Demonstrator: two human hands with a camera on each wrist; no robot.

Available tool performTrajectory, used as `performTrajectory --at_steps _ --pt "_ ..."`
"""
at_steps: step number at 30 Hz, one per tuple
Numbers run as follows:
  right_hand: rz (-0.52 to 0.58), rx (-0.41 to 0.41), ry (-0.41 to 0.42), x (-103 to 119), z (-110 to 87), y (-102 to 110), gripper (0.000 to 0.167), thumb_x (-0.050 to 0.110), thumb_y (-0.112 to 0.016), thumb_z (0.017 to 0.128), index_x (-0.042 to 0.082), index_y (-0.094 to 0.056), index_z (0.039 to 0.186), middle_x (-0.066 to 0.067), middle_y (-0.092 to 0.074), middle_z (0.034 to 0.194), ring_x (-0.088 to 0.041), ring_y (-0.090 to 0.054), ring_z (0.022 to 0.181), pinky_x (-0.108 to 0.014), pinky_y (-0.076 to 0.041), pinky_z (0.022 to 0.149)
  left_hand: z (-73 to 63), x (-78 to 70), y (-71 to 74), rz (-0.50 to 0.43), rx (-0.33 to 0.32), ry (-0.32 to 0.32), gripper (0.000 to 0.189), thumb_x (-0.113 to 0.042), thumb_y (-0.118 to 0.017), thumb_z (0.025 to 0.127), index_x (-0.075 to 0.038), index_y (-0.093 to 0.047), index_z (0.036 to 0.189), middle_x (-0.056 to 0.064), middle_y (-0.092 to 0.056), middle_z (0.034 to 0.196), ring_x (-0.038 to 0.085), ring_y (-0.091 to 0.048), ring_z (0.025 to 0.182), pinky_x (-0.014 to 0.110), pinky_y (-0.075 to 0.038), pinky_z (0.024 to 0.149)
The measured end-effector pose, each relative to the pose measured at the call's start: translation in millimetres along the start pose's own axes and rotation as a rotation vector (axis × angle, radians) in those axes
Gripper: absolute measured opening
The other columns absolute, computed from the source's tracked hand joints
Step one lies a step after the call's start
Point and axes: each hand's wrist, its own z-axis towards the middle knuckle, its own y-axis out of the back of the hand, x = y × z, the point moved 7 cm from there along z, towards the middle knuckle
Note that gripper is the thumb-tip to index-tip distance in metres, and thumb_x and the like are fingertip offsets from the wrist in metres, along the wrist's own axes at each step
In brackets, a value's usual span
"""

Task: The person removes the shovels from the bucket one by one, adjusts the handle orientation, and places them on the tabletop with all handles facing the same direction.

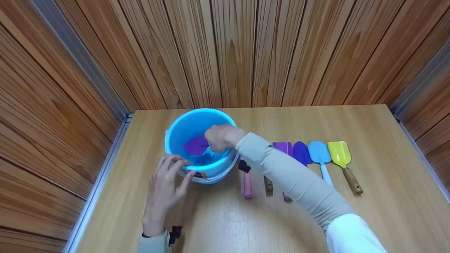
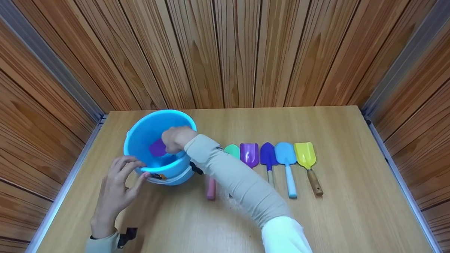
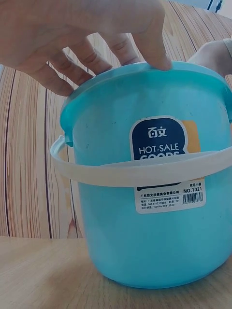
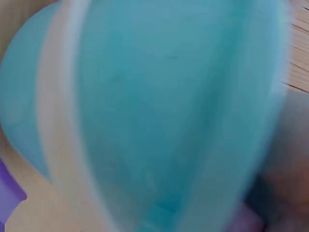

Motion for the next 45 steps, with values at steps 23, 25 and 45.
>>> performTrajectory --at_steps 23,25,45 --pt "0.693 0.118 -0.024 -50 -50.9 27 0.037 0.023 -0.057 0.108 0.016 -0.058 0.145 -0.010 -0.060 0.134 -0.022 -0.057 0.098 -0.029 -0.052 0.073 -3.4 -0.8 1.8 -0.003 -0.003 -0.004 0.025 -0.036 -0.078 0.099 -0.019 -0.078 0.117 0.000 -0.068 0.122 0.015 -0.059 0.117 0.041 -0.063 0.096" --pt "0.734 0.110 -0.008 -54 -55.5 28 0.037 0.018 -0.059 0.107 0.014 -0.059 0.144 -0.010 -0.062 0.135 -0.023 -0.059 0.106 -0.032 -0.054 0.084 -3.9 -0.9 1.9 -0.004 -0.008 -0.009 0.025 -0.035 -0.078 0.099 -0.018 -0.079 0.117 0.001 -0.068 0.122 0.015 -0.059 0.117 0.041 -0.063 0.096" --pt "0.923 -0.082 -0.027 -120 -116.3 22 0.046 0.007 -0.076 0.098 0.003 -0.062 0.141 -0.022 -0.069 0.130 -0.024 -0.075 0.103 -0.036 -0.066 0.083 -1.2 -1.1 2.0 -0.034 -0.019 -0.032 0.023 -0.034 -0.079 0.099 -0.021 -0.077 0.118 -0.002 -0.067 0.121 0.010 -0.057 0.116 0.037 -0.061 0.094"
